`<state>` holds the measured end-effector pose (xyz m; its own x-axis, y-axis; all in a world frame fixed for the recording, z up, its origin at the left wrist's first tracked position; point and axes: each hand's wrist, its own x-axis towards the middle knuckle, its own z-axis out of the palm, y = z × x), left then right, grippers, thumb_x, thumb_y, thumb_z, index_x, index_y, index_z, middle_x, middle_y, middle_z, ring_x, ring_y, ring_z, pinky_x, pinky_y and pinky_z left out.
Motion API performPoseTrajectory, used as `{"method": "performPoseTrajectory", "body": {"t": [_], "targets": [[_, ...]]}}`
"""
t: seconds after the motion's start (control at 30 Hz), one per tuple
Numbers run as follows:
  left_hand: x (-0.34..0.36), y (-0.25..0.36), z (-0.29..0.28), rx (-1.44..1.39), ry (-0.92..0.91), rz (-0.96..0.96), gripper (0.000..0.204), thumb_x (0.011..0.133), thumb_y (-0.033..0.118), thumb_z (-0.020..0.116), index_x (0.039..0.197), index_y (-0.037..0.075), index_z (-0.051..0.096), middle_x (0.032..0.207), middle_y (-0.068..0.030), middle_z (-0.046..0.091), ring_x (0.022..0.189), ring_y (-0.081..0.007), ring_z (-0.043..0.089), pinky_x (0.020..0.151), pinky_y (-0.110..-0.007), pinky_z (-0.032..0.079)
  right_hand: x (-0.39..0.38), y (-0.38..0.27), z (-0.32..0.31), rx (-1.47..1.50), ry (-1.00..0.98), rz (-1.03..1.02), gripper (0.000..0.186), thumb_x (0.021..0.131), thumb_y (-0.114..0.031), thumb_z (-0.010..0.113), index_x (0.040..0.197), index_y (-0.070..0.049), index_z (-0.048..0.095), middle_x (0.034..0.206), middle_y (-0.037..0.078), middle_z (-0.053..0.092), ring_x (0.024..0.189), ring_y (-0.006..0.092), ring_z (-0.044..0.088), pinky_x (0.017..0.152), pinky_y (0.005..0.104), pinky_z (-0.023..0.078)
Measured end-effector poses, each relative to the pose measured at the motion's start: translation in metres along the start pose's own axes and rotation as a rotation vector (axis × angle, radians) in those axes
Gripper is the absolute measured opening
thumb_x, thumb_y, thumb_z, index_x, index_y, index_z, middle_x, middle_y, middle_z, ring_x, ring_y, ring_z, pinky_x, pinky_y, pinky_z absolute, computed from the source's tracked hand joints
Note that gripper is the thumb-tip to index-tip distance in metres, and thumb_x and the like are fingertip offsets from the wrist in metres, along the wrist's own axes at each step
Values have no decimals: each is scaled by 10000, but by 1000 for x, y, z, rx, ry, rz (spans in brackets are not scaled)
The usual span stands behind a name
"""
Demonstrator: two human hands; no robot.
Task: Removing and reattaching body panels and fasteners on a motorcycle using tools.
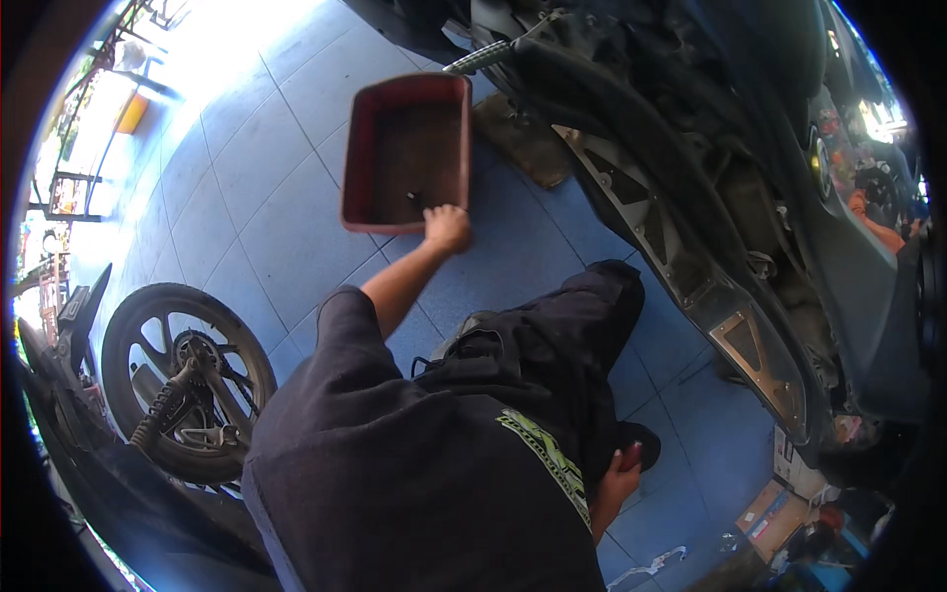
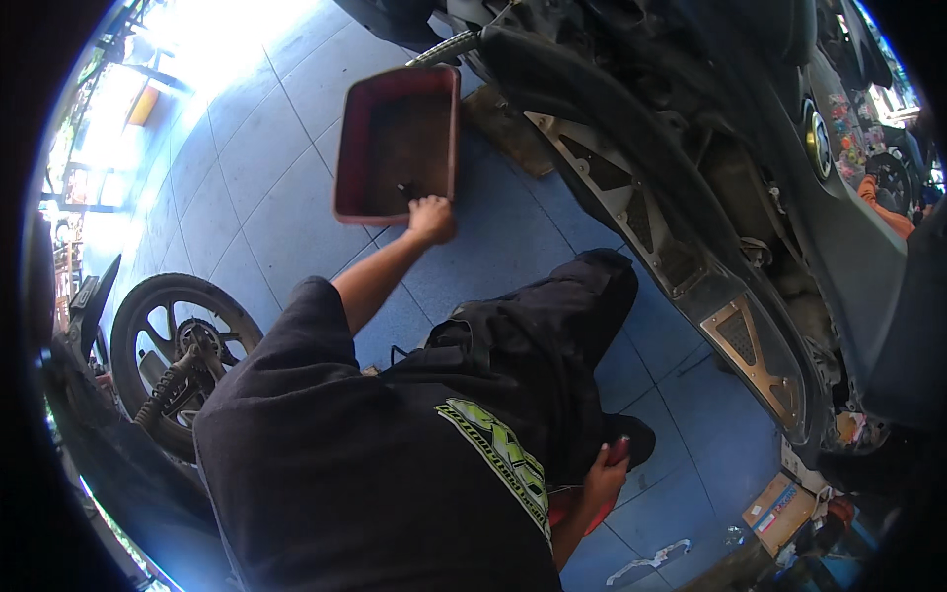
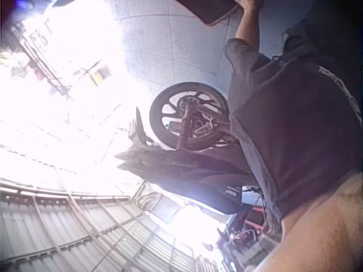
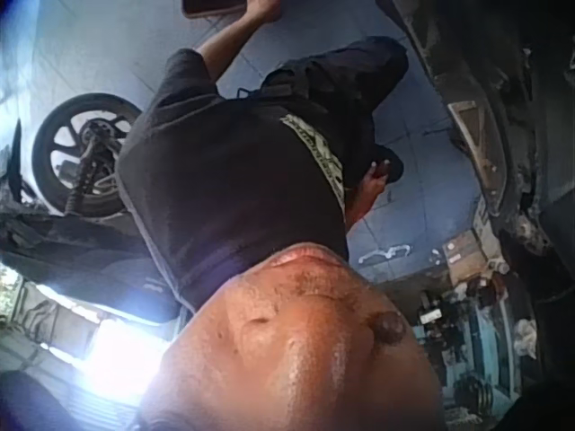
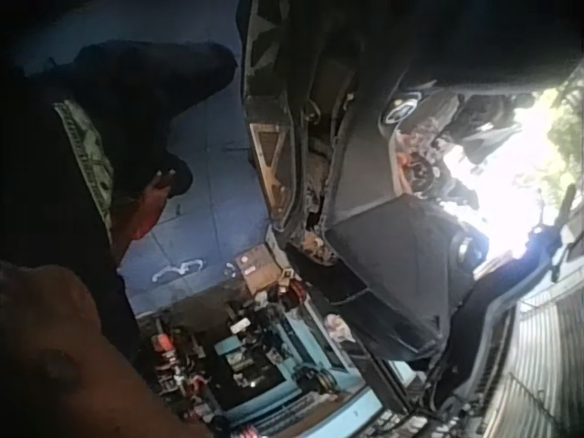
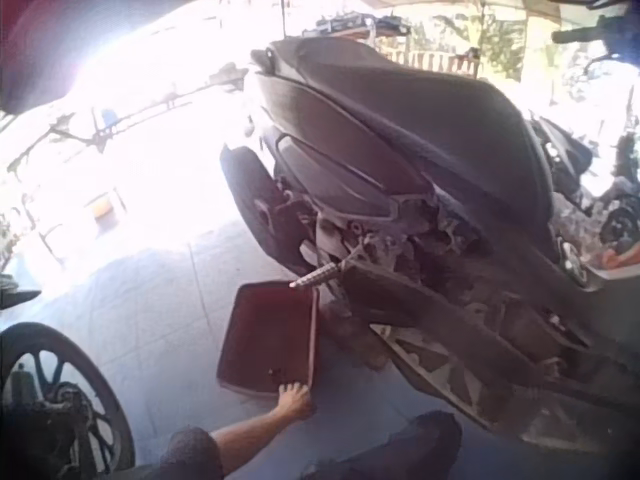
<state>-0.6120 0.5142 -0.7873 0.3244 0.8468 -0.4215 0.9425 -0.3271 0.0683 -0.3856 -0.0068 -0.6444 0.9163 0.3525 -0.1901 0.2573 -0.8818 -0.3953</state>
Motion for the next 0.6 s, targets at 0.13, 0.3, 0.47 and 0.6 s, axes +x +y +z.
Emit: {"method": "performPoseTrajectory", "body": {"t": [0.13, 0.3, 0.47, 0.6], "targets": [[-12, 46, 41, -438, 50, 243, 398, 845, 228, 569, 1179, 17, 622, 1178, -213, 625, 1100, -375, 603, 925, -481, 477, 5, -3, -3, -129, -68, 10, 438, 873, -331, 677, 1073, 48, 587, 910, 275, 659, 858, 452, 646, 731, 487, 491], [-37, 50, 51, -734, 6, 516, 385, 869, 185, 557, 1220, 32, 589, 1071, -218, 669, 1007, -372, 637, 900, -443, 495, -3, -14, -9, -171, -89, -56, 415, 867, -330, 681, 1048, 31, 588, 877, 279, 661, 842, 479, 643, 716, 515, 492], [-41, 6, 81, -435, 81, -27, 269, 845, 174, 579, 1048, 0, 615, 1060, -215, 640, 980, -387, 639, 828, -483, 515, -22, -22, -12, -162, -189, -12, 404, 879, -309, 669, 1077, 31, 576, 983, 274, 646, 950, 454, 621, 801, 498, 477], [-31, -28, 94, 175, 43, 52, 238, 888, 197, 519, 1029, 59, 652, 1015, -134, 680, 992, -283, 644, 864, -465, 432, -36, -42, -9, -94, -63, 66, 425, 885, -310, 662, 1106, 37, 553, 975, 262, 633, 939, 432, 612, 815, 487, 470]]}}
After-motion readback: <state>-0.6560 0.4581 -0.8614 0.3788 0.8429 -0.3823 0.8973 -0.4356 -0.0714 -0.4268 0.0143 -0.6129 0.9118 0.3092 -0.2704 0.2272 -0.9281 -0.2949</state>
